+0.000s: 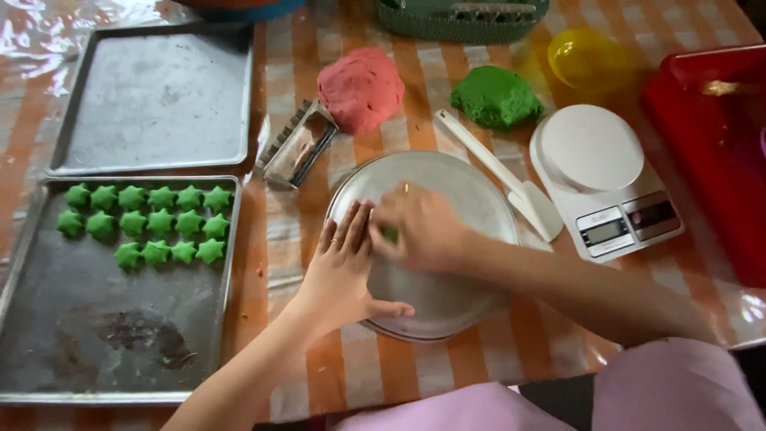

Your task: Kneading a small piece of green dough on a metal plate by hand.

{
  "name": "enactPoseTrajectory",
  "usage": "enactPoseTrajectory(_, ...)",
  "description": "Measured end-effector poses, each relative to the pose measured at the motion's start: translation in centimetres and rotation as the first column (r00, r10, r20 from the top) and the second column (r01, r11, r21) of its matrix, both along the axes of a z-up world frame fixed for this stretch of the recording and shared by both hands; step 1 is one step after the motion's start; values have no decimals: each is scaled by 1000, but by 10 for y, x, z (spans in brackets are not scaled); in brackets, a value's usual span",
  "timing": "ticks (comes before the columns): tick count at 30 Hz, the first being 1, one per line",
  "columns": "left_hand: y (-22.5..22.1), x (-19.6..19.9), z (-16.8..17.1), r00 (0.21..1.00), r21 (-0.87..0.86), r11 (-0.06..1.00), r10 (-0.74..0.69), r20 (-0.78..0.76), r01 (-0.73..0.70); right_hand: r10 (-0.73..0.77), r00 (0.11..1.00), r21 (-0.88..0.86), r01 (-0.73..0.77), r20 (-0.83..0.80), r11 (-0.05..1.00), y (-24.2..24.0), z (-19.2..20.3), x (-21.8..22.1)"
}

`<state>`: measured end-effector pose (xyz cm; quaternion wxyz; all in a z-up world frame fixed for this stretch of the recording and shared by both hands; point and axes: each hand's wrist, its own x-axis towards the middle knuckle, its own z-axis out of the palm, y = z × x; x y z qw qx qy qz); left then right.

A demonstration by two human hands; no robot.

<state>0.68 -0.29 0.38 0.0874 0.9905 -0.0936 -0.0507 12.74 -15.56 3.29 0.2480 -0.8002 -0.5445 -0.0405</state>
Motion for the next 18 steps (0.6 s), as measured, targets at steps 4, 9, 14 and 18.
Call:
enactPoseTrajectory(4,3,0,-1,1000,-52,998,-20,8,21,415,857,253,-493,305,832,-29,7,-5)
enactPoseTrajectory(9,-1,2,2,1000,-35,999,3,4,-3,322,861,424,-140,-394,895,-47,12,33)
enactPoseTrajectory(14,1,2,8,1000,-46,999,-7,25,8,158,895,340,-8,-417,941,-49,24,38)
enactPoseTrajectory(18,0,1,7,1000,-33,999,-3,7,3,119,992,117,-122,31,986,-51,3,41)
